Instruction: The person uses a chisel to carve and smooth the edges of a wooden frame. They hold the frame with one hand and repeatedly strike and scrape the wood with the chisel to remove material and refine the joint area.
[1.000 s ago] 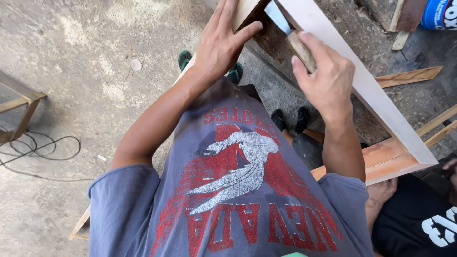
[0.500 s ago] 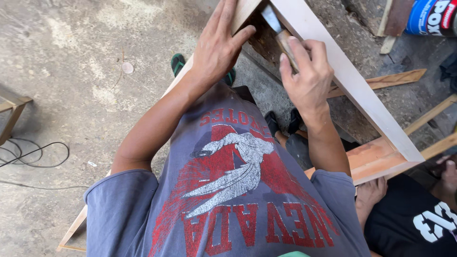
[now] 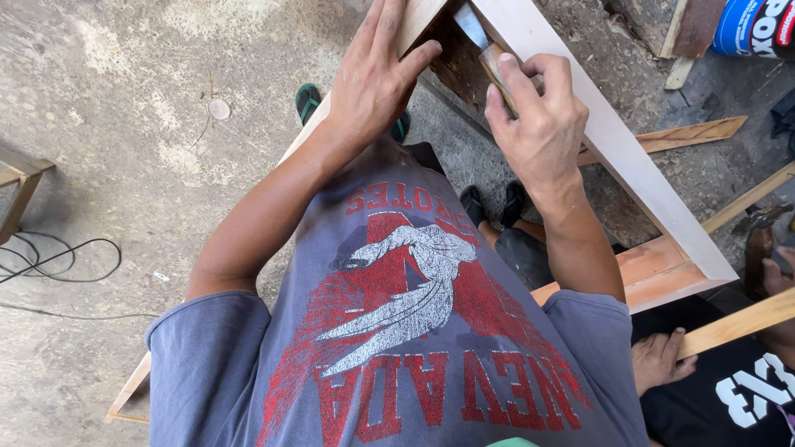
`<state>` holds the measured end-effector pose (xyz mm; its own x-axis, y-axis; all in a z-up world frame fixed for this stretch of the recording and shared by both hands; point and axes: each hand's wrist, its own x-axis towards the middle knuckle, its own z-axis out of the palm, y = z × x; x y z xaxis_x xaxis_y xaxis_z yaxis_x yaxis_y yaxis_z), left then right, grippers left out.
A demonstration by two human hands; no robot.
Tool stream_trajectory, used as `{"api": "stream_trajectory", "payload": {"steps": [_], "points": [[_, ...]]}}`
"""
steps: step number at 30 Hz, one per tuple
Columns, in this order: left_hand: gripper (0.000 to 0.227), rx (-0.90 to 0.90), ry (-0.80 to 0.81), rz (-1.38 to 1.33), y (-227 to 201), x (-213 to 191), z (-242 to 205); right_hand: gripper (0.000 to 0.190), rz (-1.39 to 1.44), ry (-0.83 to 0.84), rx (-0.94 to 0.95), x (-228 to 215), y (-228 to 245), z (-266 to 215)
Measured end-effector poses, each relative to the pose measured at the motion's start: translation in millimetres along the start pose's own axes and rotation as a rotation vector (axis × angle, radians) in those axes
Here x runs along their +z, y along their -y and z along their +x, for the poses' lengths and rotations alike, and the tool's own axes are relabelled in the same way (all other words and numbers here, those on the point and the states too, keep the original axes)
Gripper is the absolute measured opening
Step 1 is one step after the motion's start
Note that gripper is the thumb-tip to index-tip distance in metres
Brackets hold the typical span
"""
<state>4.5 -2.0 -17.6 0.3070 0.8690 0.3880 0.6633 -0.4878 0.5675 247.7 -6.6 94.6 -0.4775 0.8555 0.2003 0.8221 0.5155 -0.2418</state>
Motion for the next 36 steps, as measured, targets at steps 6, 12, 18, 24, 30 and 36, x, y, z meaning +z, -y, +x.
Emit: {"api": "stream_trajectory", "payload": {"steps": [6, 12, 18, 24, 30, 36], "points": [[0.042, 0.01, 0.028, 0.009, 0.0, -2.1, -2.3, 0.037, -0.002, -0.051, -0.061, 3.1, -5.0, 0.9], [0.045, -0.006, 0.055, 0.036, -1.0, -1.7, -2.1, 0.036, -0.02, -0.004, -0.027, -2.4, -2.0, 2.4], [0.039, -0.028, 0.051, 0.035, -4.4, -6.4, 2.6, 0.035, 0.001, 0.02, -0.026, -13.3, -4.1, 11.1], [0.038, -0.021, 0.054, 0.004, -3.6, -8.4, 4.2, 0.036, 0.017, 0.026, -0.036, -10.7, -8.6, 10.6], [0.038, -0.023, 0.097, 0.018, -4.1, -8.2, -2.9, 0.039, -0.035, 0.055, -0.036, -9.2, -5.6, 7.0], [0.037, -0.039, 0.097, -0.019, -4.5, -6.4, -1.2, 0.039, 0.004, 0.044, -0.055, -4.2, -8.9, 11.2]]}}
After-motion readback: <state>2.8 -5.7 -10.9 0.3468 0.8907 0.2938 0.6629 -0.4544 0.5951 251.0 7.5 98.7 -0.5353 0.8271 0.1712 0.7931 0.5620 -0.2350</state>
